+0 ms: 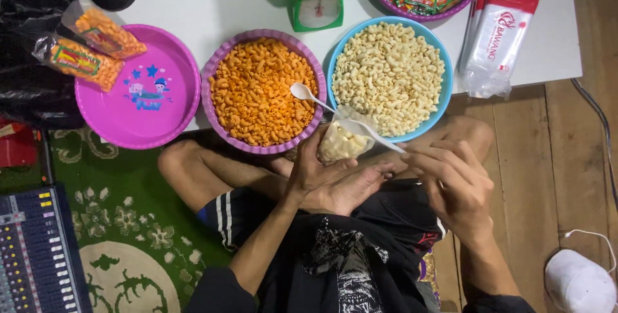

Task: Filling small plastic bags with puffed snacks using a spoon

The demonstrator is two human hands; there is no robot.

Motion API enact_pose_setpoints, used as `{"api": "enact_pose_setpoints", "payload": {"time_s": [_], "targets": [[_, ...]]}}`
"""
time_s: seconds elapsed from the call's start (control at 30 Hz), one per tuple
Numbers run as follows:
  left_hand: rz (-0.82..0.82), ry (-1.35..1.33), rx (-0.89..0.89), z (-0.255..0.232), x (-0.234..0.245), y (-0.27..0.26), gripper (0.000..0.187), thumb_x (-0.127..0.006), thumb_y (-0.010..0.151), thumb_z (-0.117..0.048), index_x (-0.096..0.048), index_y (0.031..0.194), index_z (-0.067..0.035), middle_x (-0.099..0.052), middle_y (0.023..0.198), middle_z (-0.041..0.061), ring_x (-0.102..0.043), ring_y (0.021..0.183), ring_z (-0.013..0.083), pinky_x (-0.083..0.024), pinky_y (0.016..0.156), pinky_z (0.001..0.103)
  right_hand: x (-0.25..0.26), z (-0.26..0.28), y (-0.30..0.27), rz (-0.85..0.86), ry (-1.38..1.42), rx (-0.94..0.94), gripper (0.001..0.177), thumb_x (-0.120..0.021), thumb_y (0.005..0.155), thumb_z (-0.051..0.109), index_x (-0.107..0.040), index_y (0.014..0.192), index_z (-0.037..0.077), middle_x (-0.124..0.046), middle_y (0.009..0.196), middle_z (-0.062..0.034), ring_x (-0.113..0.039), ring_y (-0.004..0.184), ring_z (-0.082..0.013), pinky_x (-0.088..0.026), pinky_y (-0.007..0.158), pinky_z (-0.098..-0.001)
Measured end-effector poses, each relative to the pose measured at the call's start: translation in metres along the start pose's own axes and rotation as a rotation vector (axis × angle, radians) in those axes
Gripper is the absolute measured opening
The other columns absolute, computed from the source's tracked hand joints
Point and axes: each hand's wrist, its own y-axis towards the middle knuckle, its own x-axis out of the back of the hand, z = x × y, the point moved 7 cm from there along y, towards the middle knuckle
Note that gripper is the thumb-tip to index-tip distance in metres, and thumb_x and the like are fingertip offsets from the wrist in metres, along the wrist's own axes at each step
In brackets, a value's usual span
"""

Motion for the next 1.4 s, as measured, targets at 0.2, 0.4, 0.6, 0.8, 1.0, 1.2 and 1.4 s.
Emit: {"api": "enact_pose_setpoints", "payload": {"time_s": [0.2,0.4,0.6,0.8,1.0,1.2,1.4], "targets": [[0.009,0.003,-0.069,-0.008,0.007,-0.002,0.073,-0.094,0.072,-0.027,-0.061,0.128,0.005,-0.070,0.108,0.023,-0.071,0.104,0.0350,-0.055,0.092,0.048,-0.001,0.001,-0.006,0.035,0.011,-0.007,0.014,-0.063,0.098,0.004,-0.076,0.097,0.009,-0.076,0.098,-0.0091,-0.062,0.076,-0.0318,-0.054,0.073,-0.0381],[0.101,0.060,0.148,-0.015,0.010,-0.001,0.080,-0.088,0.071,-0.032,-0.053,0.135,0.000,-0.071,0.114,0.016,-0.072,0.096,0.0252,-0.060,0.084,0.035,0.006,0.003,-0.006,0.062,-0.062,-0.202,0.013,-0.069,0.085,-0.010,-0.071,0.093,0.000,-0.076,0.104,-0.0117,-0.063,0.089,-0.0205,-0.051,0.087,-0.0340],[0.088,0.122,0.102,-0.010,0.011,-0.004,0.070,-0.088,0.070,-0.035,-0.056,0.123,-0.004,-0.070,0.104,0.012,-0.069,0.088,0.0237,-0.056,0.081,0.037,-0.020,-0.001,-0.006,0.213,-0.047,-0.067,0.016,-0.071,0.084,-0.001,-0.073,0.098,0.007,-0.077,0.105,-0.0062,-0.058,0.083,-0.0177,-0.046,0.077,-0.0297],[0.113,0.058,0.148,0.000,0.008,-0.006,0.079,-0.087,0.072,-0.035,-0.053,0.134,-0.001,-0.070,0.111,0.015,-0.071,0.094,0.0254,-0.059,0.084,0.037,-0.011,-0.016,-0.017,0.130,-0.017,-0.158,0.011,-0.069,0.089,0.002,-0.073,0.098,0.008,-0.078,0.104,-0.0044,-0.064,0.094,-0.0162,-0.051,0.084,-0.0314],[0.115,0.075,0.108,-0.009,0.006,-0.002,0.072,-0.087,0.072,-0.035,-0.055,0.129,-0.002,-0.070,0.109,0.013,-0.071,0.093,0.0247,-0.058,0.084,0.037,-0.014,-0.003,0.001,0.185,0.040,-0.172,0.018,-0.071,0.080,-0.007,-0.072,0.095,0.003,-0.076,0.101,-0.0063,-0.063,0.089,-0.0184,-0.049,0.081,-0.0307],[0.112,0.066,0.086,-0.014,0.008,-0.001,0.076,-0.088,0.073,-0.030,-0.053,0.134,-0.001,-0.070,0.111,0.013,-0.072,0.094,0.0240,-0.059,0.082,0.035,0.001,-0.007,0.005,0.056,0.063,-0.144,0.017,-0.069,0.085,-0.010,-0.069,0.099,-0.001,-0.074,0.103,-0.0123,-0.064,0.098,-0.0241,-0.052,0.101,-0.0407],[0.113,0.107,0.014,-0.019,0.006,0.001,0.070,-0.088,0.074,-0.030,-0.055,0.128,0.000,-0.070,0.108,0.012,-0.071,0.091,0.0244,-0.059,0.081,0.036,-0.011,-0.010,0.004,0.193,0.058,-0.159,0.019,-0.072,0.080,-0.006,-0.073,0.097,0.003,-0.076,0.102,-0.0073,-0.056,0.082,-0.0174,-0.046,0.077,-0.0292]]}}
